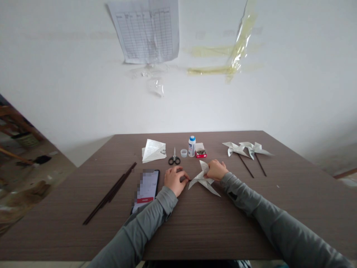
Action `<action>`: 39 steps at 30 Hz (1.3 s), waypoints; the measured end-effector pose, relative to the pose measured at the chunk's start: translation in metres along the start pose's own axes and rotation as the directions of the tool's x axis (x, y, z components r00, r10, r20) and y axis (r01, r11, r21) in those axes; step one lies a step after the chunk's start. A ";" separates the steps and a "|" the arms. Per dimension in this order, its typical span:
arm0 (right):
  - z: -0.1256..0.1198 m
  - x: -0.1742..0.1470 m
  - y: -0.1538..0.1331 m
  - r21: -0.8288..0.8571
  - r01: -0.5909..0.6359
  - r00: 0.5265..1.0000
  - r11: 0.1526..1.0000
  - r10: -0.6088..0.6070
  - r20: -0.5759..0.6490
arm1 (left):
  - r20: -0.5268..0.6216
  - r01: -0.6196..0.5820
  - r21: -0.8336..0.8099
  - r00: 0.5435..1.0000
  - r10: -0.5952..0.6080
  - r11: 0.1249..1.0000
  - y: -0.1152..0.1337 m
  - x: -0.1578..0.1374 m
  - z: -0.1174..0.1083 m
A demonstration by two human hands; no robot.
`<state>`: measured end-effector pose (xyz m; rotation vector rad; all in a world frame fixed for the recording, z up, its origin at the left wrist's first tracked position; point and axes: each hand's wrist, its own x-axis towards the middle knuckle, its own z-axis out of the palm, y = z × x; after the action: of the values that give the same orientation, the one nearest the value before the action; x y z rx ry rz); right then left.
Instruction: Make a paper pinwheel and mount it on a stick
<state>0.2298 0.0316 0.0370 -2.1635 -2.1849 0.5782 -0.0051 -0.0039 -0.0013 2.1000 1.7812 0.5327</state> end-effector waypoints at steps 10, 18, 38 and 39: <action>0.001 -0.003 -0.004 -0.032 0.020 1.000 0.999 -0.020 -0.003 | 0.021 0.016 0.002 1.000 -0.016 1.000 0.001 0.000 -0.001; 0.002 -0.003 -0.003 -0.044 0.026 1.000 0.999 -0.026 0.006 | 0.023 0.032 0.002 0.999 -0.032 0.999 0.005 -0.001 -0.003; 0.006 -0.001 -0.003 -0.042 0.026 1.000 0.999 -0.025 0.017 | -0.004 0.010 -0.009 1.000 -0.010 1.000 -0.002 0.000 0.002; 0.007 -0.002 -0.003 -0.041 0.028 0.999 0.999 -0.027 0.016 | 0.001 0.014 -0.007 1.000 -0.014 1.000 -0.001 0.000 0.001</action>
<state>0.2251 0.0283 0.0320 -2.1518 -2.2508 0.5558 -0.0058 -0.0041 -0.0029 2.0815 1.7889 0.5336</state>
